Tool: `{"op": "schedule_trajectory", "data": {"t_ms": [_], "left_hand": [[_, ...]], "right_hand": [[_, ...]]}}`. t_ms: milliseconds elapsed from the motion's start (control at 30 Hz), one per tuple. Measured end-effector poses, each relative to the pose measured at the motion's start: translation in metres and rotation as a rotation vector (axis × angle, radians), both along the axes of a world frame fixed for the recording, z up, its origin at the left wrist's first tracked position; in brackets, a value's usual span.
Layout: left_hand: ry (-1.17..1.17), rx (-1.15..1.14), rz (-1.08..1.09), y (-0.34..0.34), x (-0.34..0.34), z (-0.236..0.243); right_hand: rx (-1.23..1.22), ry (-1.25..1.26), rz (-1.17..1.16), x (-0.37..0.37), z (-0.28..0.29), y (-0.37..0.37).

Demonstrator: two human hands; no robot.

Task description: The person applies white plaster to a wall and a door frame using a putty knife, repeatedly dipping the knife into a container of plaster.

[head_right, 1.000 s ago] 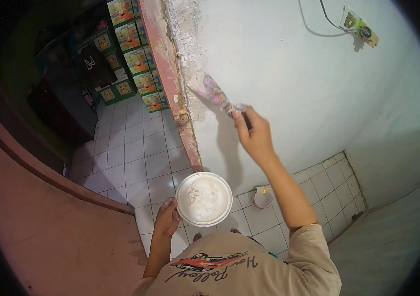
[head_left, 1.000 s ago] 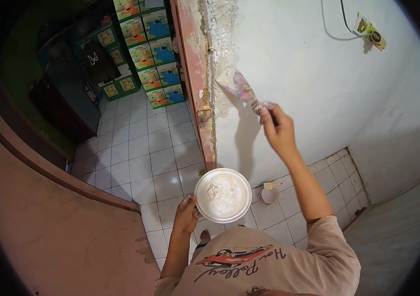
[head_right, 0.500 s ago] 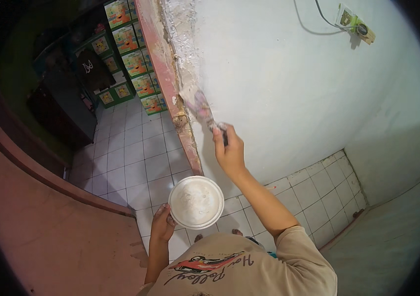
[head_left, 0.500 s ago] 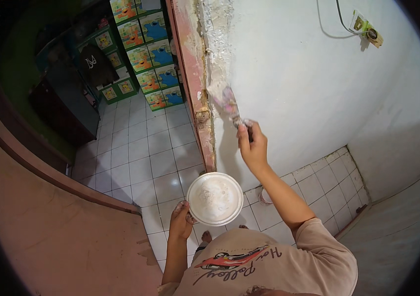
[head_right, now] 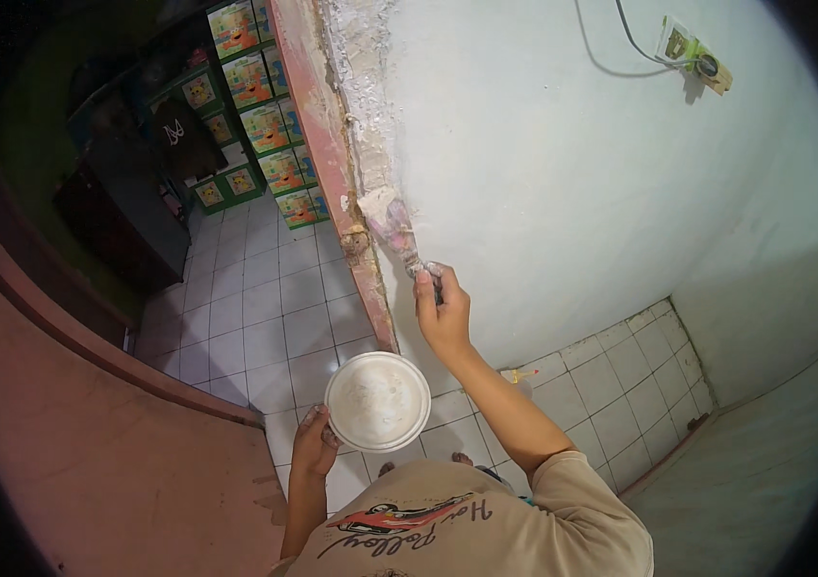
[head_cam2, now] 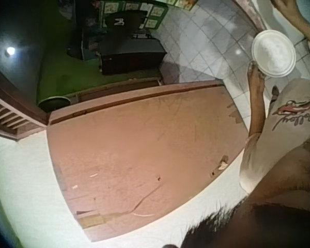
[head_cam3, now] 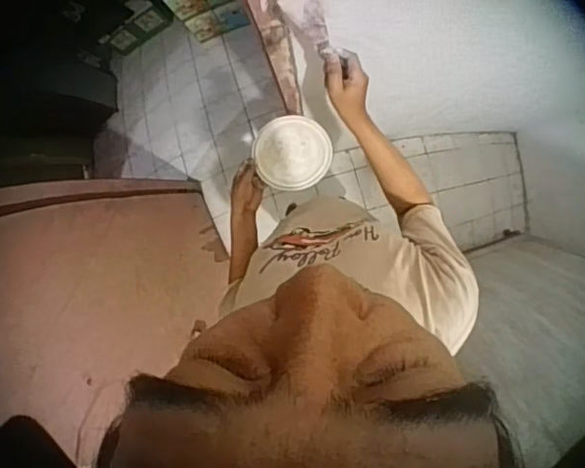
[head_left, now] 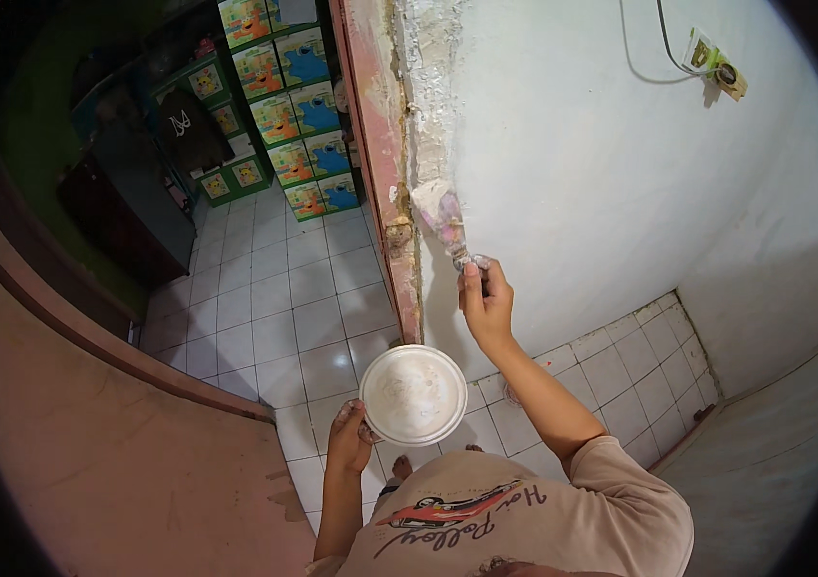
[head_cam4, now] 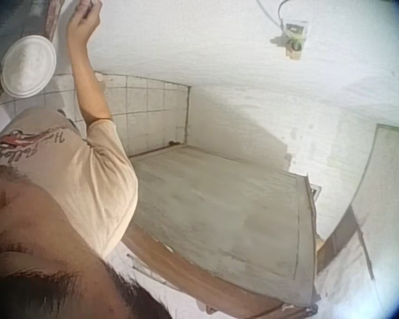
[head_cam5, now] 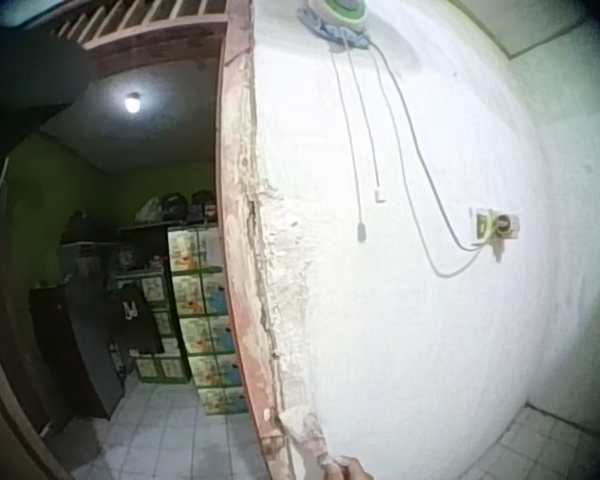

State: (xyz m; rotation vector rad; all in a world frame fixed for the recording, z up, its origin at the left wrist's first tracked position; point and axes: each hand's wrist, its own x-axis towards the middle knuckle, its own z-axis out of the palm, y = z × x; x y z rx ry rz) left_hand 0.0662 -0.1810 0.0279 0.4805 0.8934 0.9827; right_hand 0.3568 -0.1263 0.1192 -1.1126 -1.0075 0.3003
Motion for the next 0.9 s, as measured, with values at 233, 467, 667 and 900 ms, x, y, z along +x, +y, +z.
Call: {"op": "schedule_trajectory", "data": {"t_ms": [233, 467, 667, 900], "left_hand": [[0.036, 0.036, -0.043, 0.0, 0.0, 0.006], [-0.031, 0.045, -0.104, 0.004, -0.013, -0.016], [-0.016, 0.016, -0.091, 0.007, -0.014, -0.027], [-0.062, 0.049, -0.092, 0.006, -0.013, -0.03]], "right_hand": [[0.031, -0.017, -0.042, 0.008, 0.016, 0.014], [-0.036, -0.02, -0.012, 0.01, -0.023, -0.003], [0.056, -0.079, -0.033, 0.019, 0.018, 0.016], [-0.105, 0.068, 0.052, 0.013, -0.059, -0.005]]}}
